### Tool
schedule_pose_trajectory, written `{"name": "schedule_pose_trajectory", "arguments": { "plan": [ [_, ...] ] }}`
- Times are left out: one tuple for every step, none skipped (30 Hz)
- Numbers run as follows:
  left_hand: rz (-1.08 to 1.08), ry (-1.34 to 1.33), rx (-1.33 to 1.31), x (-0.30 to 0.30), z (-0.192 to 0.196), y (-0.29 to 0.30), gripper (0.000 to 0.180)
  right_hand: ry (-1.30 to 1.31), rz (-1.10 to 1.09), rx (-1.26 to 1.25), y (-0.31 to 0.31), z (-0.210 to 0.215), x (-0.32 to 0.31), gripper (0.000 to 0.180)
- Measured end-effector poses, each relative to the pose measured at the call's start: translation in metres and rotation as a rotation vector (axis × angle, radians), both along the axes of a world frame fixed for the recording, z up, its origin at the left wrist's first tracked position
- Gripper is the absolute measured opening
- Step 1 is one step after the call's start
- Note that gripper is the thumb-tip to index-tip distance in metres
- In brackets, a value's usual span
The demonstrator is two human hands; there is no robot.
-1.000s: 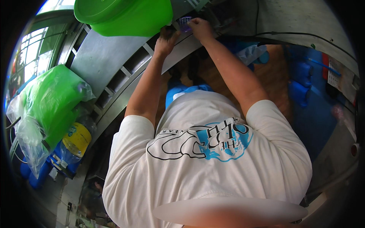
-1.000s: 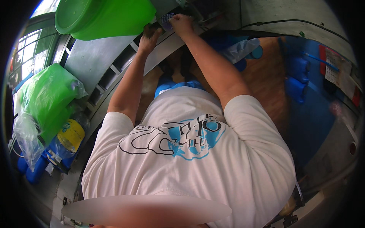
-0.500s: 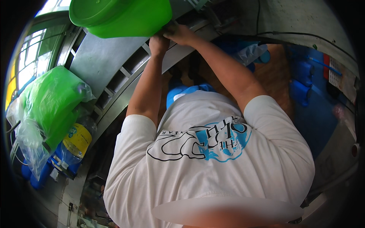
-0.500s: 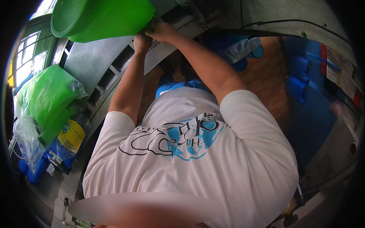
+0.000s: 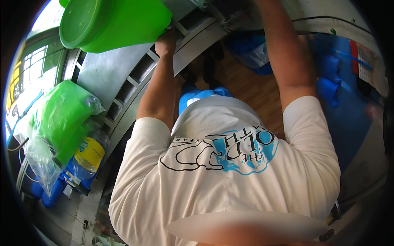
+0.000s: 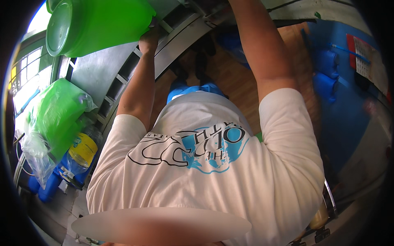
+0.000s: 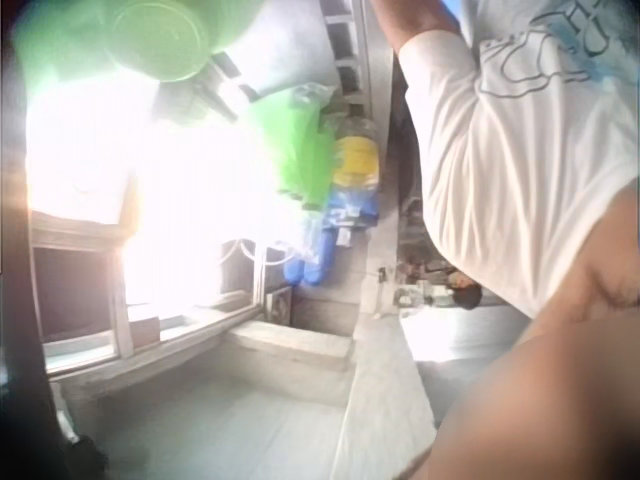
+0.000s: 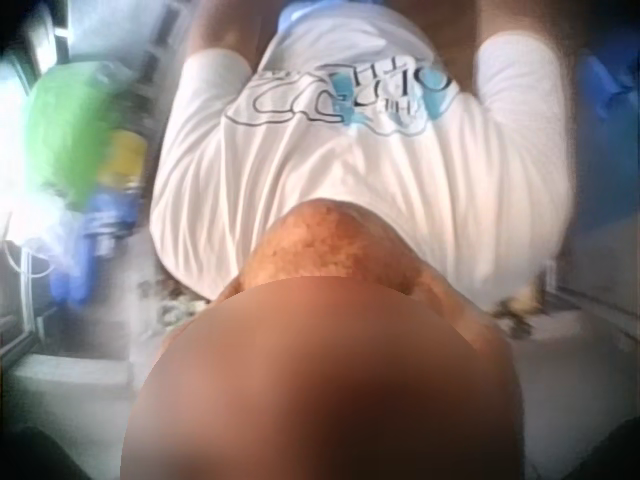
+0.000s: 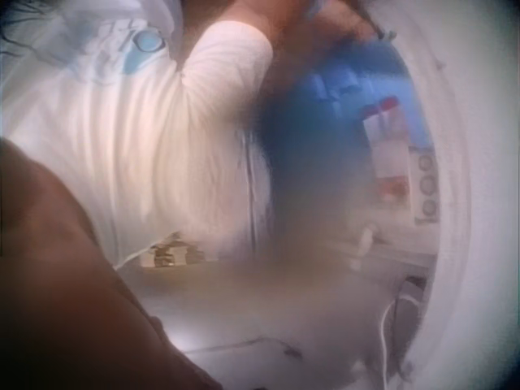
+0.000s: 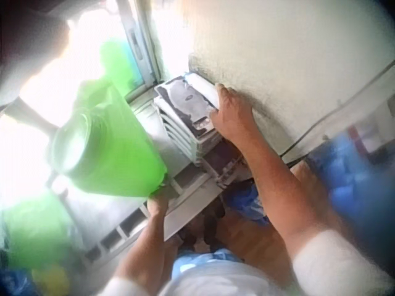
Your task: The person handles plastic bags and green jerrycans, then uses a handheld pump to fill a green jerrycan with liquid from a dispenser. The filled jerrycan is placed on a counter.
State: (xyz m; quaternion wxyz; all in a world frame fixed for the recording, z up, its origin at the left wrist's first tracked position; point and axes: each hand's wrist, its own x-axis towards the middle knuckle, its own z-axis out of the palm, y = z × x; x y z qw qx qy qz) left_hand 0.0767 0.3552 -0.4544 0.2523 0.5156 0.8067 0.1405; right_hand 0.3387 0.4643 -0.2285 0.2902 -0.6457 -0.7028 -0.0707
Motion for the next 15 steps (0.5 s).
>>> {"name": "schedule_pose_trajectory", "arguments": {
  "plan": [
    [0.003,0.011,0.013,0.0,-0.004,0.002,0.071,0.048,-0.041,-0.155,0.006,-0.001,0.002,0.055],
    [0.006,0.021,0.029,-0.002,-0.009,0.005,0.072,-0.01,-0.064,-0.145,0.011,-0.001,0.005,0.053],
    [-0.003,-0.005,-0.032,-0.004,-0.016,0.007,0.069,-0.012,-0.081,-0.197,0.016,0.0,0.006,0.05],
    [-0.011,-0.03,-0.094,-0.008,-0.023,0.01,0.067,-0.015,-0.096,-0.252,0.02,0.003,0.008,0.047],
    [-0.05,-0.024,-0.143,-0.012,-0.031,0.012,0.063,-0.018,-0.11,-0.305,0.024,0.006,0.009,0.045],
    [-0.21,0.092,-0.121,-0.015,-0.04,0.013,0.06,-0.059,-0.121,-0.333,0.027,0.009,0.008,0.042],
    [-0.401,0.238,-0.085,-0.018,-0.048,0.013,0.055,-0.102,-0.129,-0.362,0.03,0.013,0.007,0.039],
    [-0.583,0.412,-0.115,-0.018,-0.056,0.013,0.05,-0.145,-0.138,-0.39,0.032,0.015,0.004,0.037],
    [-0.314,-0.044,-0.108,-0.019,-0.062,0.011,0.047,-0.158,-0.147,-0.437,0.034,0.017,0.003,0.037],
    [-0.023,-0.465,-0.162,-0.017,-0.066,0.009,0.044,-0.173,-0.156,-0.482,0.034,0.018,0.002,0.037],
    [0.256,-0.915,-0.213,-0.015,-0.067,0.006,0.041,-0.188,-0.164,-0.527,0.035,0.016,0.002,0.037],
    [0.29,-0.98,-0.198,-0.014,-0.066,0.004,0.043,-0.171,-0.158,-0.537,0.035,0.014,0.003,0.038],
    [0.301,-1.081,-0.184,-0.012,-0.063,0.001,0.044,-0.155,-0.153,-0.547,0.035,0.011,0.005,0.039],
    [0.315,-1.184,-0.181,-0.011,-0.058,-0.001,0.045,-0.139,-0.147,-0.556,0.036,0.007,0.008,0.04],
    [0.344,-1.268,-0.194,-0.01,-0.052,-0.002,0.048,-0.137,-0.136,-0.56,0.037,0.002,0.011,0.042]
  ]
}}
